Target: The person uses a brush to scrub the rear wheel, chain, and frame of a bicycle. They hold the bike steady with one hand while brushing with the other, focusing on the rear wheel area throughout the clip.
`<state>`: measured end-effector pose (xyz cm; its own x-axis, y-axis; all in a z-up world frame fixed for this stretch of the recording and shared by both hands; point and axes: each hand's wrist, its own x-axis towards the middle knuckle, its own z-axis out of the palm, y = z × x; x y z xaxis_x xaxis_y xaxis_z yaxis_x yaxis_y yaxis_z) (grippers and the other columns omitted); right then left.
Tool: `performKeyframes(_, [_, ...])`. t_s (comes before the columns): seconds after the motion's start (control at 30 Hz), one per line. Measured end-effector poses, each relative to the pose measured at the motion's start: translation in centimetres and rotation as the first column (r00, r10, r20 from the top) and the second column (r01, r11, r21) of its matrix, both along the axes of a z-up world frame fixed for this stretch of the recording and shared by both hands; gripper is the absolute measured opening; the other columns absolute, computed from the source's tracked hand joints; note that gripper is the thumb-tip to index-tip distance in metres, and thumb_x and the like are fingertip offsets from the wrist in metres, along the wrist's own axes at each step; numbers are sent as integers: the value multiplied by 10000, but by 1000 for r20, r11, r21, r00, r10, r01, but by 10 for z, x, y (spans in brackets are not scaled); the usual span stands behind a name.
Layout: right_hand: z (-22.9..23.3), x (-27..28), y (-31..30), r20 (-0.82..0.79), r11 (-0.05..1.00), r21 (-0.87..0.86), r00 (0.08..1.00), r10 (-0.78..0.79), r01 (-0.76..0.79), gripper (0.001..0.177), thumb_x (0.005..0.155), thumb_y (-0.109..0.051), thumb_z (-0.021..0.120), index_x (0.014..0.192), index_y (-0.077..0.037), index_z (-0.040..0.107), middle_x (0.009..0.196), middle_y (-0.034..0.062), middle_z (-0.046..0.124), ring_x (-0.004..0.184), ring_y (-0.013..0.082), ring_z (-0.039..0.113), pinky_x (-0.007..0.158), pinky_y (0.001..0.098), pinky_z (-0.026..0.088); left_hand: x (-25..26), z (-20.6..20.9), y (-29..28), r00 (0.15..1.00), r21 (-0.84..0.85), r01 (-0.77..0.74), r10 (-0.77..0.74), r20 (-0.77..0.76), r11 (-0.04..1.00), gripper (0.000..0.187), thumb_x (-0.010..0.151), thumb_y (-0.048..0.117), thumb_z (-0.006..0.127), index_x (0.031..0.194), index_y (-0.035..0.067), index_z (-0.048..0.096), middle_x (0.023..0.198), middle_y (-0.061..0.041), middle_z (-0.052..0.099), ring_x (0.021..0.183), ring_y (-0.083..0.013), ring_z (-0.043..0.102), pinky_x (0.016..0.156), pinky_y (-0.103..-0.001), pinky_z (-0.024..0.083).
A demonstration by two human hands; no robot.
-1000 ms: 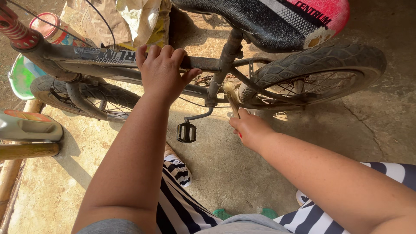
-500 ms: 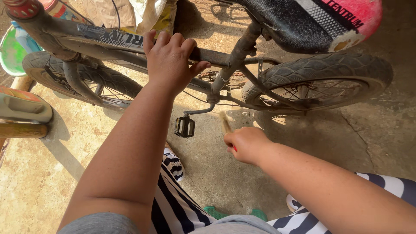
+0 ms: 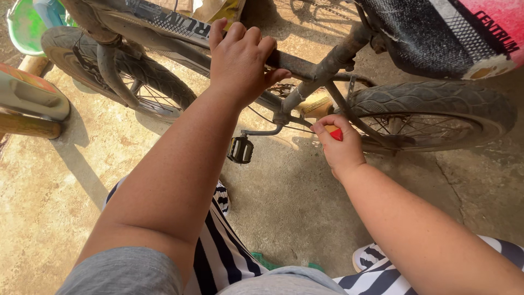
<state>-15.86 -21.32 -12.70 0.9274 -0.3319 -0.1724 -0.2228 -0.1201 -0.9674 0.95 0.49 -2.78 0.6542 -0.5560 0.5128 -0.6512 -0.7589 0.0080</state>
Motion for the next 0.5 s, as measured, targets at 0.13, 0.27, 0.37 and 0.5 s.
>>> performKeyframes(0.13, [13, 10, 2, -164, 923, -303, 967, 196, -238, 192, 916, -252, 784, 1004, -99, 707, 895, 48, 695, 820, 161, 622, 749, 313, 514, 0, 1, 0, 999, 6, -4, 3, 53, 1000, 558, 826, 728, 780, 1015, 207, 720, 962, -16, 626, 1075, -271, 559, 1112, -546, 238])
performKeyframes(0.27, [22, 12, 8, -226, 690, -675, 964, 141, -259, 178, 916, -242, 779, 985, -94, 708, 917, 87, 728, 848, 245, 660, 752, 373, 508, 2, -1, -1, 999, 2, -15, 15, 37, 1000, 560, 818, 734, 766, 1013, 211, 720, 966, -15, 627, 1091, -274, 552, 1119, -547, 228])
performKeyframes(0.37, [21, 6, 17, -105, 824, -544, 988, 117, -156, 186, 916, -266, 739, 988, -103, 685, 912, 83, 738, 846, 254, 699, 764, 371, 535, 0, -3, -1, 999, 15, -31, 30, 42, 999, 560, 827, 732, 758, 1032, 212, 718, 980, -15, 629, 1114, -275, 545, 1137, -550, 209])
performKeyframes(0.5, [23, 7, 17, 56, 919, -334, 969, 241, -210, 193, 908, -263, 730, 984, -96, 668, 921, 100, 711, 861, 334, 665, 775, 436, 540, 0, -4, -3, 998, 8, -52, 52, 34, 999, 583, 824, 738, 745, 1068, 210, 715, 1026, -26, 635, 1148, -274, 536, 1150, -552, 187])
